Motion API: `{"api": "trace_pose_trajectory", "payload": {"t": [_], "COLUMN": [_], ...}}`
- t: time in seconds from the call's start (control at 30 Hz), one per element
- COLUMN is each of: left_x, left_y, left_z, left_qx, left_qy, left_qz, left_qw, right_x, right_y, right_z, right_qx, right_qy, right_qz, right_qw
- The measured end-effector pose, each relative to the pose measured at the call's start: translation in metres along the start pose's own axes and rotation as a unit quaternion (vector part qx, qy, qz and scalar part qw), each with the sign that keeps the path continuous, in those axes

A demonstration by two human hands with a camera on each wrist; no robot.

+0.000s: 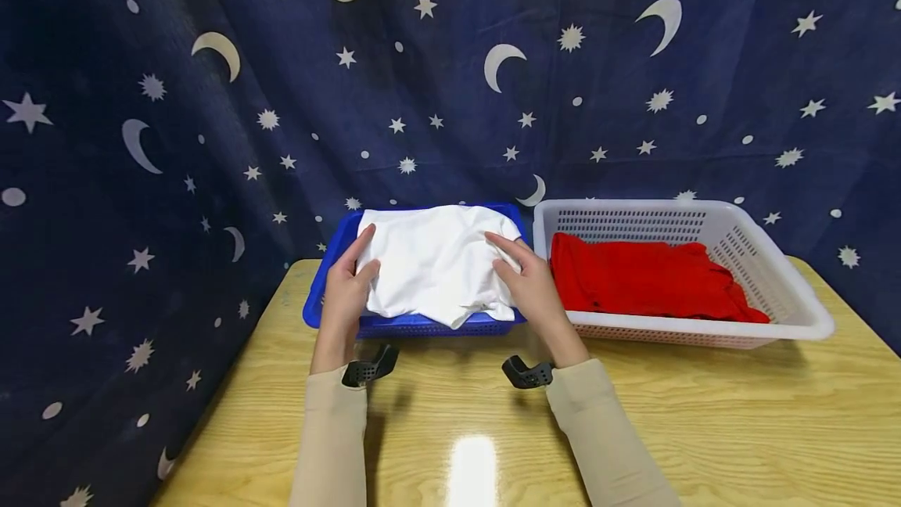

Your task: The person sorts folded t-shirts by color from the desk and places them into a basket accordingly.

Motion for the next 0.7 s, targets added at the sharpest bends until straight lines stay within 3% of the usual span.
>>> {"api": "trace_pose_trajectory", "payload": {"t": [0.13, 0.33, 0.7], "left_x": [0.001, 0.004, 0.0], "left_y": [0.002, 0.002, 0.007], "left_z": [-0.001, -0.006, -0.008], "left_qx": [0.043, 0.111, 0.215], "left_qy": [0.002, 0.02, 0.004], "left_qz": [0.001, -0.002, 0.001], "left_qw": [0.9991, 0.9936, 0.9767], "right_x": [0.003, 0.002, 0.001], "right_y": [0.0, -0.002, -0.008], "right_z": [0.017, 0.02, 0.021], "right_qx": [-0.066, -0.078, -0.146], "right_qy": [-0.003, -0.017, -0.028], "right_qz": [-0.004, -0.017, 0.001], "right_qw": [0.9978, 0.9967, 0.9888]}}
Point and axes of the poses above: each hand's wrist, its own x-axis towards the middle knuckle, its own y-axis out of the back of the hand, z = x × y, the point moved 7 cm from there along x, towards the middle knuckle, and after that the axes turned 7 degrees about x, right-handed, at the moved point
